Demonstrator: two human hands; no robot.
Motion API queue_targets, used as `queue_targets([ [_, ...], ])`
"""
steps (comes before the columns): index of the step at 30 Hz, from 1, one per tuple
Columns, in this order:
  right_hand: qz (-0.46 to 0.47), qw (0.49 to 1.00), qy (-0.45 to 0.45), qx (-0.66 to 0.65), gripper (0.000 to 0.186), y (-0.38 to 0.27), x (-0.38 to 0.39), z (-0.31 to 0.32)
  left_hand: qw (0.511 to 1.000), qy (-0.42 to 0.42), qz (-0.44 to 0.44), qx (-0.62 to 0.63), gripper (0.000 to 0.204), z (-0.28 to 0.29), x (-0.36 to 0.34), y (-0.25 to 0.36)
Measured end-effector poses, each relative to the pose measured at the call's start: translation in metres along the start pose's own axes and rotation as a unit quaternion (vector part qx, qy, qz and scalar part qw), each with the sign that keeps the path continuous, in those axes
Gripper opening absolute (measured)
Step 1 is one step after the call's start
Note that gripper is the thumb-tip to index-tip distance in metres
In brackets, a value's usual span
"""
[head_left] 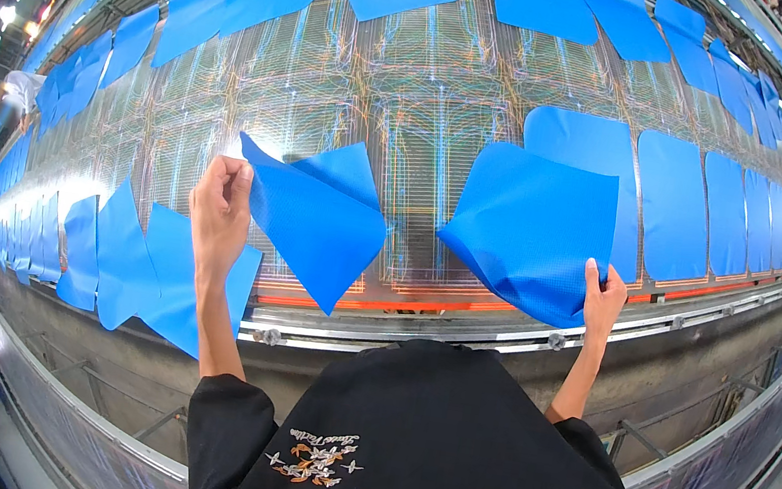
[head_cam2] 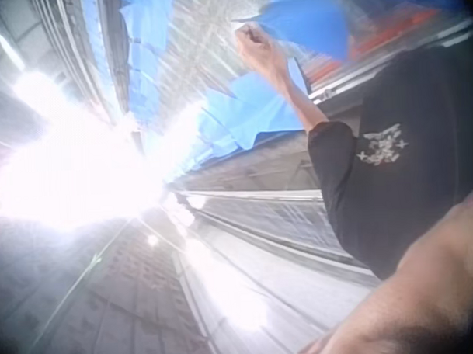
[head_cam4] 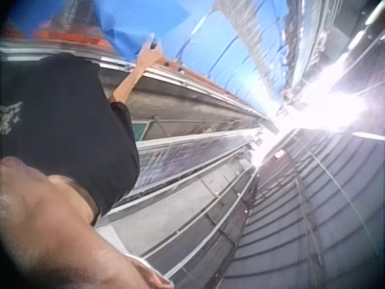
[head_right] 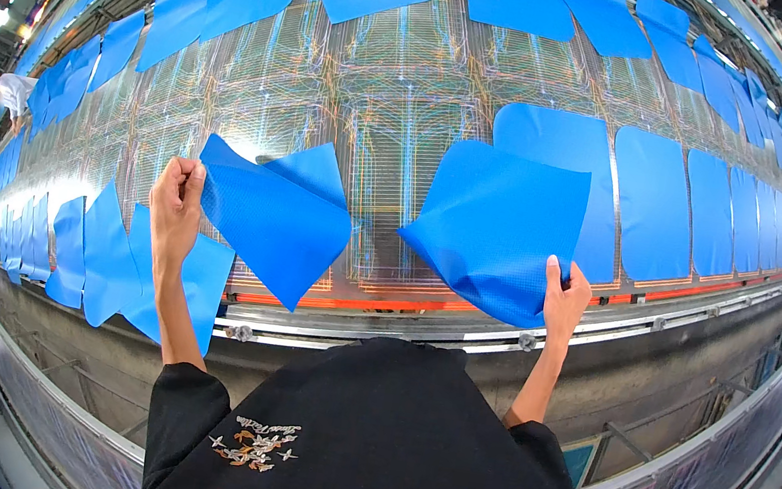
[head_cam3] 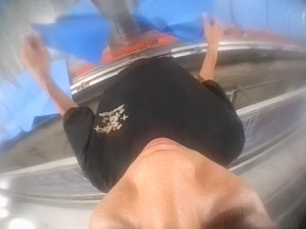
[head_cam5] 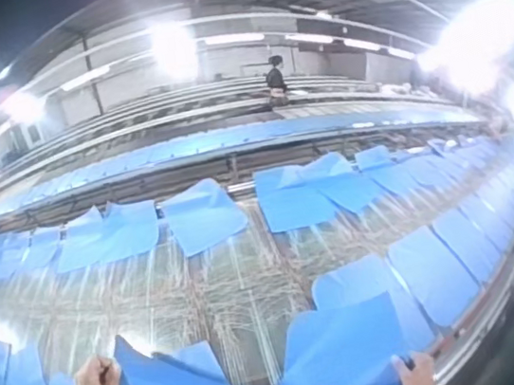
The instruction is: The person repeatedly places blue protective film sheets onto a large curved metallic surface, smoothing each sheet with both hands to remove air bubbles. The person handles the sheets one at a time, aligning them along the grid lines of the surface.
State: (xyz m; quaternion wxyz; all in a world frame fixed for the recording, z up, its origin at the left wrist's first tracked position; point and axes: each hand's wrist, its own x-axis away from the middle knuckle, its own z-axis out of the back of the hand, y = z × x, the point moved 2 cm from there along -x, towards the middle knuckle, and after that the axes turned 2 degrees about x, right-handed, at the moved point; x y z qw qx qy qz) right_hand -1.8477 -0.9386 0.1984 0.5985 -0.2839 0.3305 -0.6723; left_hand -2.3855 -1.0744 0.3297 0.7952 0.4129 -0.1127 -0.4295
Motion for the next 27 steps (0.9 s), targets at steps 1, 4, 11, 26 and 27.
queue_targets([
  [1,0.002,1.000,-0.005,0.018,0.038,-0.002,-0.004,0.001,1.000,-0.004,0.005,0.009,0.019,0.000,-0.001,0.003],
  [4,-0.006,1.000,-0.013,0.008,0.038,-0.006,-0.006,0.001,0.999,-0.027,0.018,0.026,0.018,-0.007,-0.005,0.016],
  [11,0.008,0.999,-0.026,-0.033,0.040,-0.008,-0.018,-0.014,0.939,0.259,-0.168,0.155,0.031,0.042,0.014,0.132],
  [26,0.056,0.995,0.031,0.081,0.043,-0.038,0.034,0.047,0.936,0.304,0.071,0.163,0.037,0.151,0.050,-0.142],
  [27,0.081,0.989,0.075,0.102,0.043,-0.040,0.030,0.061,0.938,0.309,0.097,0.121,0.039,0.152,0.084,-0.164],
])
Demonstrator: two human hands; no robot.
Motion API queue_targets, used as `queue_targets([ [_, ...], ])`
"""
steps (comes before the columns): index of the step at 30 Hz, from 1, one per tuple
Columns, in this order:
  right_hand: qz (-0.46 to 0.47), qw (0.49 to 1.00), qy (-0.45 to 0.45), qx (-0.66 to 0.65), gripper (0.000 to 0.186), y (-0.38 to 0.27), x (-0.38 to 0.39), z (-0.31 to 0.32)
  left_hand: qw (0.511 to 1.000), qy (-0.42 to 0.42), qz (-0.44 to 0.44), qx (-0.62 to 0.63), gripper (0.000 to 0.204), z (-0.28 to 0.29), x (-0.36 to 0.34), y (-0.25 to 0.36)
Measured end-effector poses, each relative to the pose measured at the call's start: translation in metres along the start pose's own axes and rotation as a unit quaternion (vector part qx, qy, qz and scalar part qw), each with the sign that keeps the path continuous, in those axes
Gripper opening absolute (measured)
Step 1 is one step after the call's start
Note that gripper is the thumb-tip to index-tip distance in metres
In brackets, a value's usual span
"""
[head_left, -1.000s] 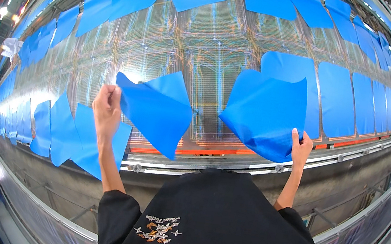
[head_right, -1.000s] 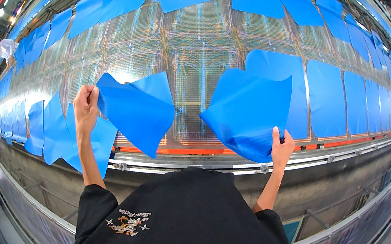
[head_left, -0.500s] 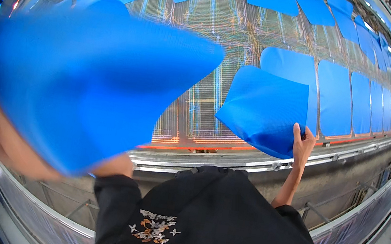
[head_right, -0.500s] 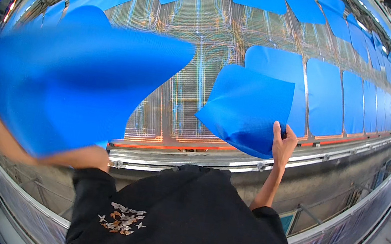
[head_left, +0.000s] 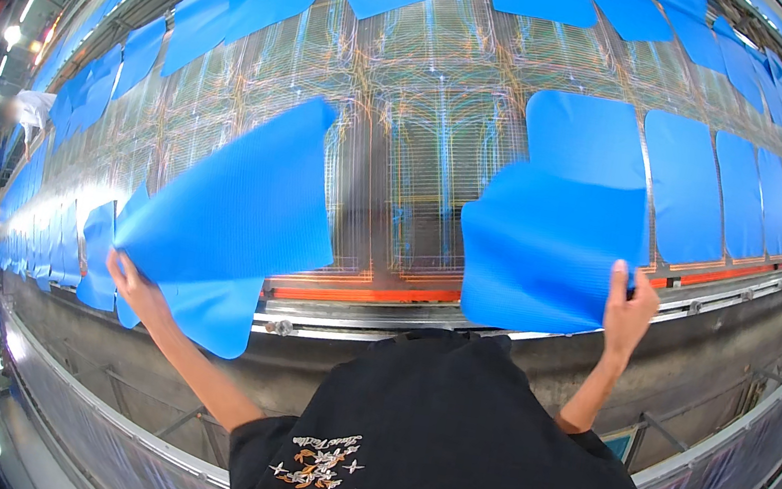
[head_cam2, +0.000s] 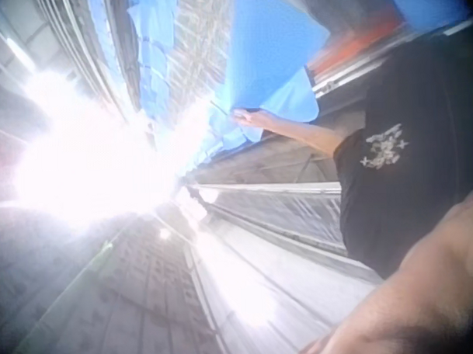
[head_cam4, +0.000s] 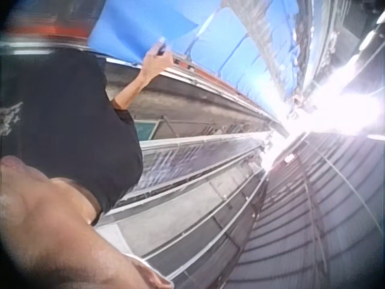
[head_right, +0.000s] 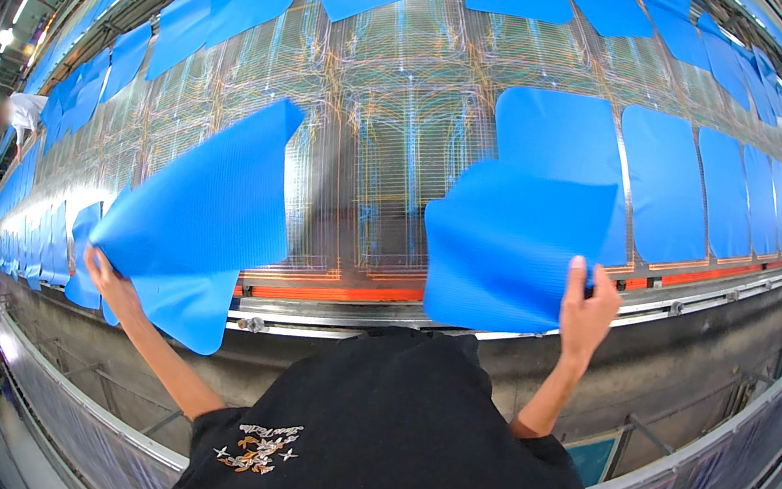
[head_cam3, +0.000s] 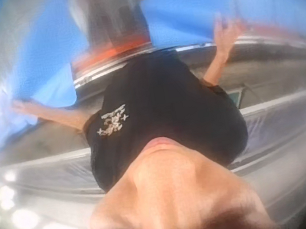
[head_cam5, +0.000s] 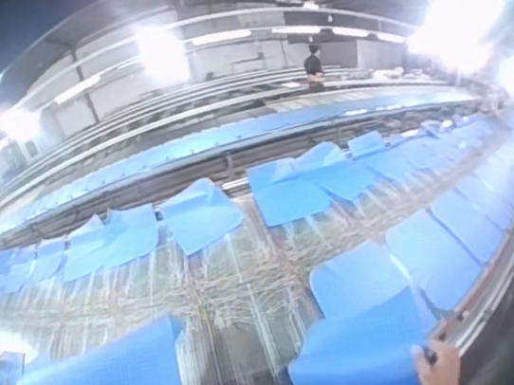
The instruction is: The person repeatedly places blue protective film sheets onto a large curved metallic surface, smoothing each sheet with both hands to remove air bubbles. The person handles the sheets one at a time, aligning them along the grid lines of the surface.
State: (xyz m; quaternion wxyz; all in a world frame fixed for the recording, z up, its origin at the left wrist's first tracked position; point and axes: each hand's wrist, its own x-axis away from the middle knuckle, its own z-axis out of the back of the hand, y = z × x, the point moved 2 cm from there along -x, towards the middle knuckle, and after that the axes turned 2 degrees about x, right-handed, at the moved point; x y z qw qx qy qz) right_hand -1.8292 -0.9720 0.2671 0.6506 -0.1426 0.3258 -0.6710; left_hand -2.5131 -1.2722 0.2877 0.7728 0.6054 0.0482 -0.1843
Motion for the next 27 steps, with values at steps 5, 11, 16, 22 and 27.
queue_targets([
  [5,0.041,0.995,0.054,-0.075,0.041,-0.027,-0.025,0.052,0.947,0.023,0.291,0.136,0.049,0.112,0.096,-0.195],
  [11,-0.034,0.980,-0.015,-0.195,0.036,-0.044,-0.031,0.067,0.881,0.145,0.441,-0.093,0.045,0.129,0.162,-0.290],
  [16,0.028,0.972,0.017,-0.233,0.028,-0.079,-0.027,0.078,0.947,0.122,0.046,-0.294,0.043,-0.025,0.200,-0.219],
  [22,0.076,0.960,0.012,-0.268,0.018,-0.064,-0.036,0.059,0.666,-0.528,0.469,0.239,0.089,-0.219,0.298,-0.009],
  [27,-0.041,0.961,0.104,-0.253,0.026,-0.072,-0.059,0.030,0.792,-0.415,0.352,0.276,0.033,-0.250,0.231,0.097],
])
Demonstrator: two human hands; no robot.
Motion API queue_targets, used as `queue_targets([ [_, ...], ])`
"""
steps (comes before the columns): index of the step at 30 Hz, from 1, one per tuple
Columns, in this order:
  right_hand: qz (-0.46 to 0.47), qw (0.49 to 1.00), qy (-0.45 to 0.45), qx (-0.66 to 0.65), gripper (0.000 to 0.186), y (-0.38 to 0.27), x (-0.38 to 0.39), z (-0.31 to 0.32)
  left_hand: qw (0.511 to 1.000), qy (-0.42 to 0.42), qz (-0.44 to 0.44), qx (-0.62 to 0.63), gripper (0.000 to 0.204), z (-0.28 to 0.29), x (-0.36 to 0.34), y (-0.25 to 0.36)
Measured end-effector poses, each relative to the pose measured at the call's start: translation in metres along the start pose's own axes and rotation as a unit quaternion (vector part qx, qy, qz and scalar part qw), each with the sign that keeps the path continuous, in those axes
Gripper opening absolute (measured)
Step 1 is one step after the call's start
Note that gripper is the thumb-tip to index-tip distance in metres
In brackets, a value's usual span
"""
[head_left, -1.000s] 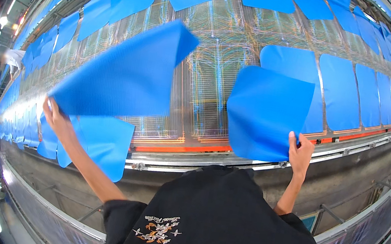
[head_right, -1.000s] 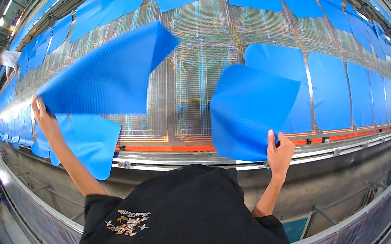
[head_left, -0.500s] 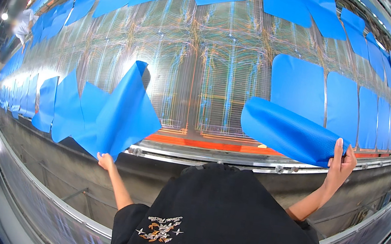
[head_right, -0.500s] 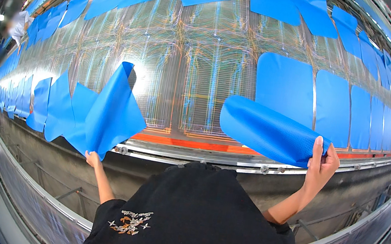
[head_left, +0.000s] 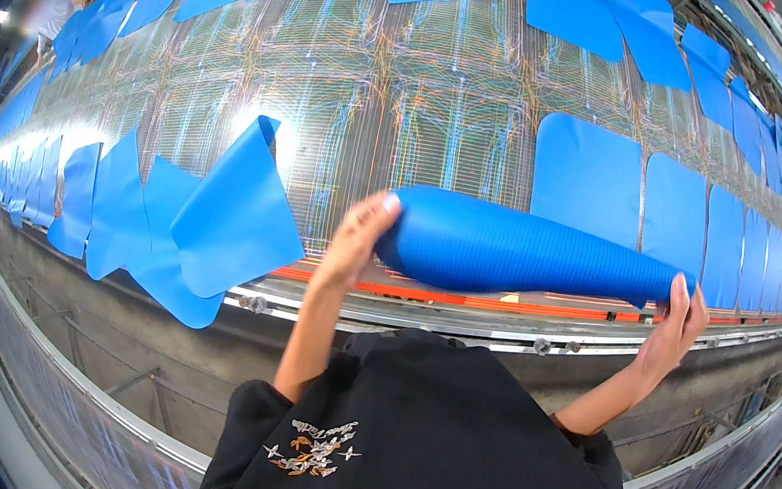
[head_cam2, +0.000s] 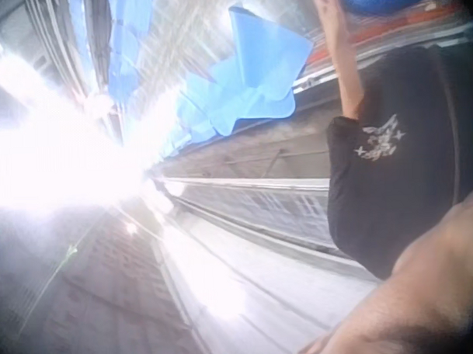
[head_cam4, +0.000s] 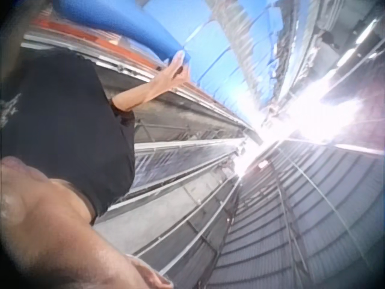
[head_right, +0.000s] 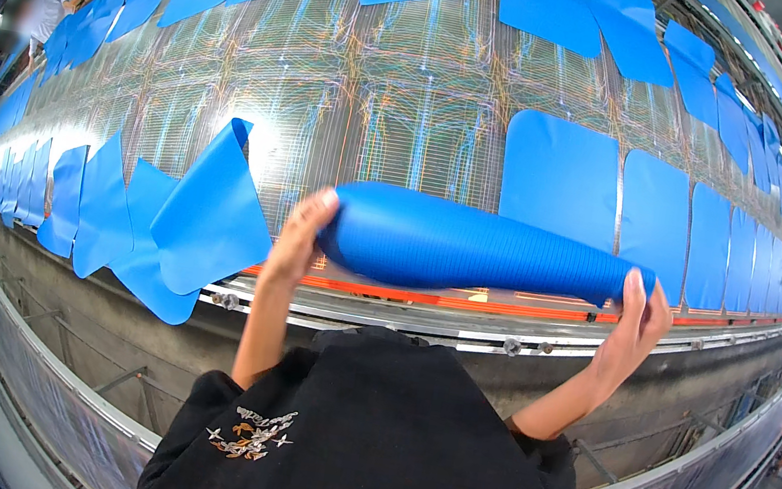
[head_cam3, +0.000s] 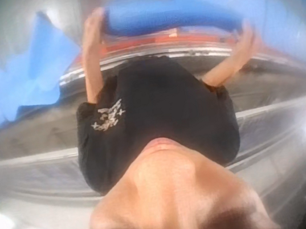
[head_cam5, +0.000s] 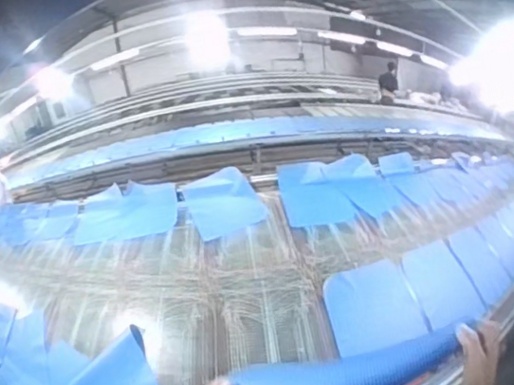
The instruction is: The person repeatedly places blue protective film sheets onto a large curved metallic surface, smoothing each sheet with both hands to remove air bubbles. The person handles the sheets one at a time, aligning them along the grid lines of the surface.
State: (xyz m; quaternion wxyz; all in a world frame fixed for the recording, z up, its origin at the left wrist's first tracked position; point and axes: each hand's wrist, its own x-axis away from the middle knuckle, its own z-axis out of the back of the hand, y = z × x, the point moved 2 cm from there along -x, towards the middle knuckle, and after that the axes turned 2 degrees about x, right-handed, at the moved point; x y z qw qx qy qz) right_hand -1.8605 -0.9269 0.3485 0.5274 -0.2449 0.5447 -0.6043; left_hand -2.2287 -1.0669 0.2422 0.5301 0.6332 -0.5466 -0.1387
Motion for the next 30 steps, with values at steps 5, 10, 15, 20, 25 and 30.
queue_targets([
  [5,-0.021,0.979,-0.180,0.095,0.052,0.045,-0.083,-0.095,0.987,-0.007,-0.140,-0.083,0.022,0.013,-0.116,0.060],
  [10,-0.006,0.990,-0.141,0.017,0.042,0.079,-0.149,-0.185,0.937,0.022,-0.281,-0.206,0.029,-0.024,-0.177,0.144],
  [15,-0.046,0.963,-0.161,-0.212,0.022,0.073,-0.124,-0.191,0.920,0.032,-0.342,-0.189,0.026,-0.019,-0.157,0.137],
  [20,-0.134,0.966,-0.208,-0.070,0.022,0.170,-0.079,-0.187,0.948,0.090,-0.163,-0.257,0.025,0.055,-0.164,0.018],
  [25,-0.140,0.946,-0.274,0.105,0.032,0.290,-0.005,-0.209,0.905,0.161,-0.113,-0.377,0.029,0.134,-0.161,-0.120],
  [30,-0.146,0.938,-0.277,0.146,0.026,0.369,0.053,-0.213,0.892,0.219,-0.021,-0.394,0.027,0.160,-0.150,-0.181],
])
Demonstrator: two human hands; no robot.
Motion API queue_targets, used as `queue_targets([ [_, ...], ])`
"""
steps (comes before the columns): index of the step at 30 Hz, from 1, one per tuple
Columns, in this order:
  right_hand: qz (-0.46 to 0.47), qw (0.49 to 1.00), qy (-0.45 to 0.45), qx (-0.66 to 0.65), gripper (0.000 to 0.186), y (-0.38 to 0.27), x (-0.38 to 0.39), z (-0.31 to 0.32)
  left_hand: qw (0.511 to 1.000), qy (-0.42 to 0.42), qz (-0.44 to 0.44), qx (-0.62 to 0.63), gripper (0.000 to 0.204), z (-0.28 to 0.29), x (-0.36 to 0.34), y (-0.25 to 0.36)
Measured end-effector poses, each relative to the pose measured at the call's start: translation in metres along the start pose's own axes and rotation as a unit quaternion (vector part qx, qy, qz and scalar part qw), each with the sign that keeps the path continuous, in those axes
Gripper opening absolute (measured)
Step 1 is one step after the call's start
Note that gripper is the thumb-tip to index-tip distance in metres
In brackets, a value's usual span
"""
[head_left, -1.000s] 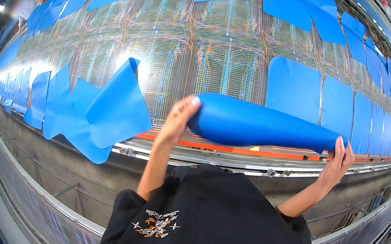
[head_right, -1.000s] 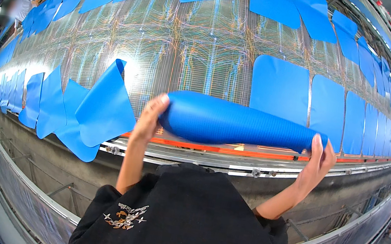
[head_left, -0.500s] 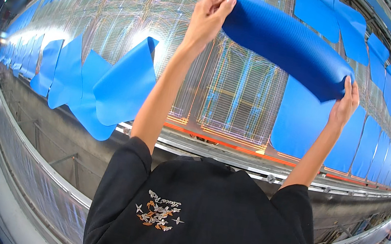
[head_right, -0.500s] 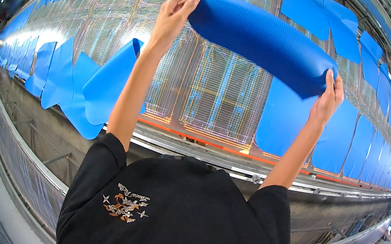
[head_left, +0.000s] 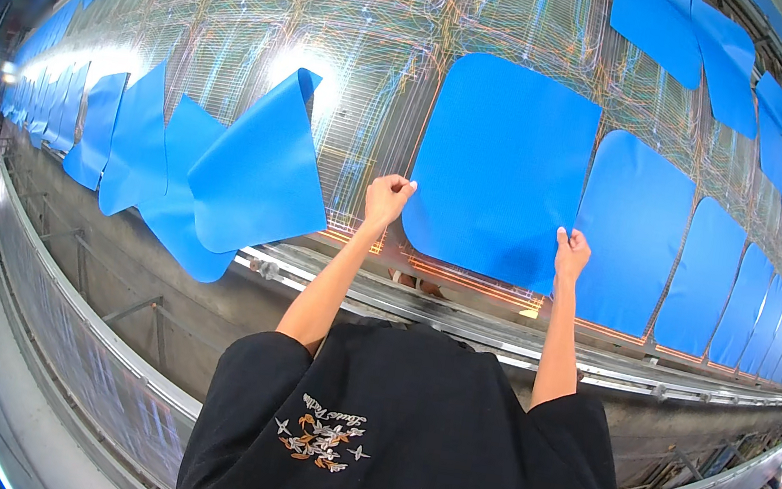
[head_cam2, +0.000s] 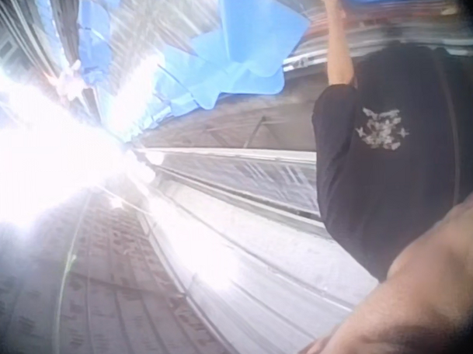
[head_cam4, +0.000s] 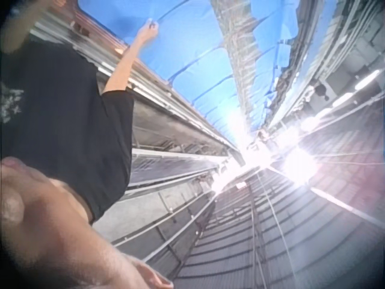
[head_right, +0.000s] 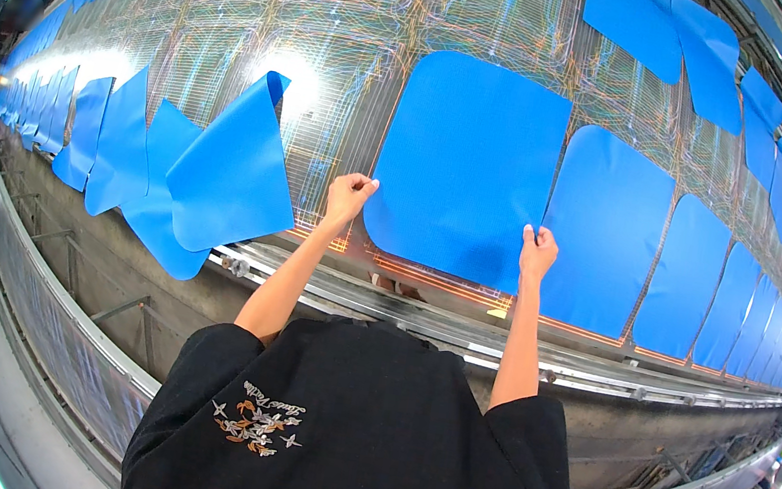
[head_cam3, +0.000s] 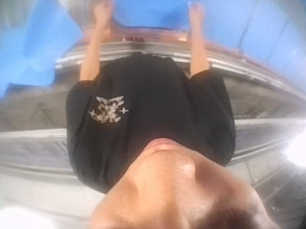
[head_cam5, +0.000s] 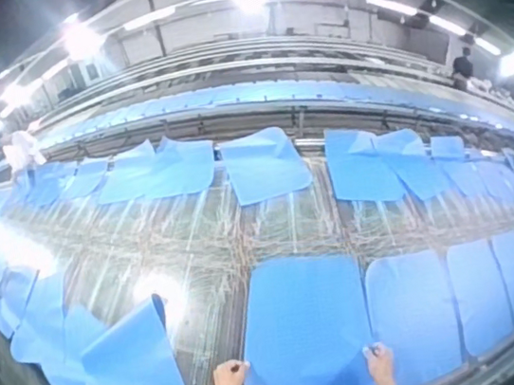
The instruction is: The person repeatedly places blue protective film sheets onto a large curved metallic surface, smoothing each sheet with both hands to remove air bubbles. The person handles the sheets one at a time, aligning them along the grid lines of the surface.
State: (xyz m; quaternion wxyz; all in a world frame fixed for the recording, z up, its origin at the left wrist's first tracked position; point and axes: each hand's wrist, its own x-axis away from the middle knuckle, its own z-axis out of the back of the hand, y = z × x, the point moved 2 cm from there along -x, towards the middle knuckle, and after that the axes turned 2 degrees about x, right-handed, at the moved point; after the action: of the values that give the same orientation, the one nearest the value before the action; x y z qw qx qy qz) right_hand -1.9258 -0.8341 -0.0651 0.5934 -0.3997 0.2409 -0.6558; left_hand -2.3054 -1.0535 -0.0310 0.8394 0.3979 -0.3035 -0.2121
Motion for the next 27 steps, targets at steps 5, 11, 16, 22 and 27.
queue_targets([
  [5,0.009,1.000,0.009,0.023,0.026,0.010,0.009,0.000,0.999,0.002,0.028,-0.022,0.027,-0.002,0.009,-0.012],
  [11,0.010,1.000,-0.004,0.020,0.022,0.003,0.017,0.004,0.999,0.010,0.022,-0.039,0.029,0.000,0.014,-0.017],
  [16,-0.003,1.000,-0.004,0.008,0.019,-0.004,0.022,-0.004,0.999,0.000,0.024,-0.025,0.029,0.000,0.011,-0.024],
  [22,0.005,0.999,0.031,0.019,0.021,-0.004,0.025,-0.007,0.999,0.008,0.018,-0.027,0.027,-0.002,0.012,-0.024],
  [27,0.004,0.999,0.040,0.021,0.025,0.008,0.022,-0.008,1.000,0.015,0.006,-0.023,0.027,-0.004,0.010,-0.025],
])
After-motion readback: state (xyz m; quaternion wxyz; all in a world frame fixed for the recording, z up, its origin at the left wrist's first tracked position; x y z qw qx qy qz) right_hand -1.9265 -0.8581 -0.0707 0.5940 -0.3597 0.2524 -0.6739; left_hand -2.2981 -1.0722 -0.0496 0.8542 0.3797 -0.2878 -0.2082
